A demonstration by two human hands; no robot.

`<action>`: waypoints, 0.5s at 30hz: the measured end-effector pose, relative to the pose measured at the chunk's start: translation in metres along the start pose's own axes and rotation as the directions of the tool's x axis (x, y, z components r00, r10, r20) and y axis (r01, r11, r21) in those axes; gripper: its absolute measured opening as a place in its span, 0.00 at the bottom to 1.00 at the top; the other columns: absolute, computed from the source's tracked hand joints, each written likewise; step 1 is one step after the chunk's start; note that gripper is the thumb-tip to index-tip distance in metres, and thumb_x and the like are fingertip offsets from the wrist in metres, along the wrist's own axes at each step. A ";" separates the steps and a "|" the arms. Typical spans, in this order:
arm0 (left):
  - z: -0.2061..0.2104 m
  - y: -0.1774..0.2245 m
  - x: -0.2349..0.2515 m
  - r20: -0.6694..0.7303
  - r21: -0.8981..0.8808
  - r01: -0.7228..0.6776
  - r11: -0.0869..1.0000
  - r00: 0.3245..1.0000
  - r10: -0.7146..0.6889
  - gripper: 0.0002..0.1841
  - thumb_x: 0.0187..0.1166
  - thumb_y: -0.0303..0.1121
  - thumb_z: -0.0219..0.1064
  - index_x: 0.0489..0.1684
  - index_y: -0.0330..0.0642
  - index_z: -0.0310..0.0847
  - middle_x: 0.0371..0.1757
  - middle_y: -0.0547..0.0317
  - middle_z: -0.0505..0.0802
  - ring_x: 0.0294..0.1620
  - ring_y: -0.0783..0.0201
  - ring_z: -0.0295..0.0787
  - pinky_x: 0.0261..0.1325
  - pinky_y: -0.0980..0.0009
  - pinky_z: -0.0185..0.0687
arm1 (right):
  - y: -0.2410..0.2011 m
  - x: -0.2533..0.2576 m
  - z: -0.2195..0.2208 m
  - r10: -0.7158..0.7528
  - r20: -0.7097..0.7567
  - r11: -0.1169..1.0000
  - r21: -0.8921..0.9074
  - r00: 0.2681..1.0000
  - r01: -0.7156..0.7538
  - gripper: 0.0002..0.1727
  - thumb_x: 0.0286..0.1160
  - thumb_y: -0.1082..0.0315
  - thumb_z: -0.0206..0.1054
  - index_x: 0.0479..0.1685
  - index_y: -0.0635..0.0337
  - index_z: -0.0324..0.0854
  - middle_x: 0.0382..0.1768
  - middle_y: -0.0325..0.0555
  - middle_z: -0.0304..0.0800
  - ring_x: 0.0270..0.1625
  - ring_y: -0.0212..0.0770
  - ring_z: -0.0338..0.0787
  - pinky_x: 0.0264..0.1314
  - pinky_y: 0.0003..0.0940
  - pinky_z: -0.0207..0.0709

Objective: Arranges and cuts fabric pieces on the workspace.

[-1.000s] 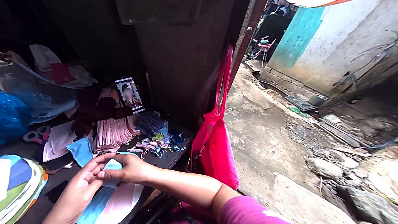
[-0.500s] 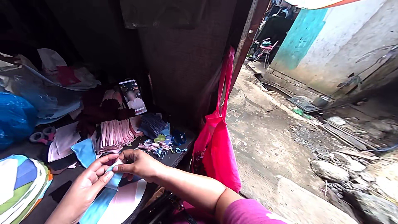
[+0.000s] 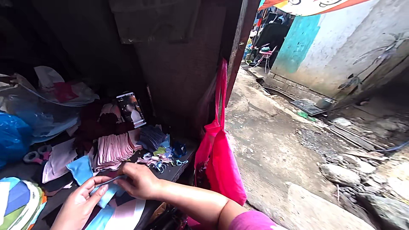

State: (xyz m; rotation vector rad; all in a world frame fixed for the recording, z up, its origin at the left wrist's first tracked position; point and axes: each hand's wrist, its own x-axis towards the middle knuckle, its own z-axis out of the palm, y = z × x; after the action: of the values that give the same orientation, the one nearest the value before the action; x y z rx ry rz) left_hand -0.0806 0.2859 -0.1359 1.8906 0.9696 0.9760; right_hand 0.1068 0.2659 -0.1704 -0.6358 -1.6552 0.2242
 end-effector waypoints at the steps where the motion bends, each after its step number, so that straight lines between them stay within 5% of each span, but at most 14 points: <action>1: 0.000 0.000 0.000 0.003 0.014 -0.001 1.000 1.000 0.001 0.09 0.72 0.27 0.63 0.48 0.44 0.82 0.44 0.82 0.90 0.47 0.89 0.85 0.54 0.86 0.81 | 0.002 -0.001 0.001 -0.043 -0.007 0.999 -0.018 0.999 0.043 0.06 0.67 0.82 0.69 0.38 0.79 0.85 0.35 0.63 0.90 0.38 0.53 0.92 0.45 0.44 0.87; 15: 0.002 -0.004 0.001 -0.016 0.055 -0.010 0.998 1.000 0.011 0.06 0.72 0.28 0.64 0.42 0.44 0.82 0.40 0.83 0.89 0.43 0.92 0.84 0.50 0.89 0.80 | -0.001 -0.003 0.000 -0.057 -0.032 0.996 -0.064 0.998 0.055 0.05 0.66 0.82 0.69 0.37 0.78 0.86 0.34 0.62 0.91 0.37 0.52 0.93 0.42 0.43 0.87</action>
State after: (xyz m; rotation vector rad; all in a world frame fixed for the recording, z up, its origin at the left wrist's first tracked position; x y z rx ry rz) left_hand -0.0799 0.2878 -0.1397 1.9381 1.0065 0.9811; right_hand 0.1066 0.2640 -0.1723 -0.6359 -1.6504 0.1203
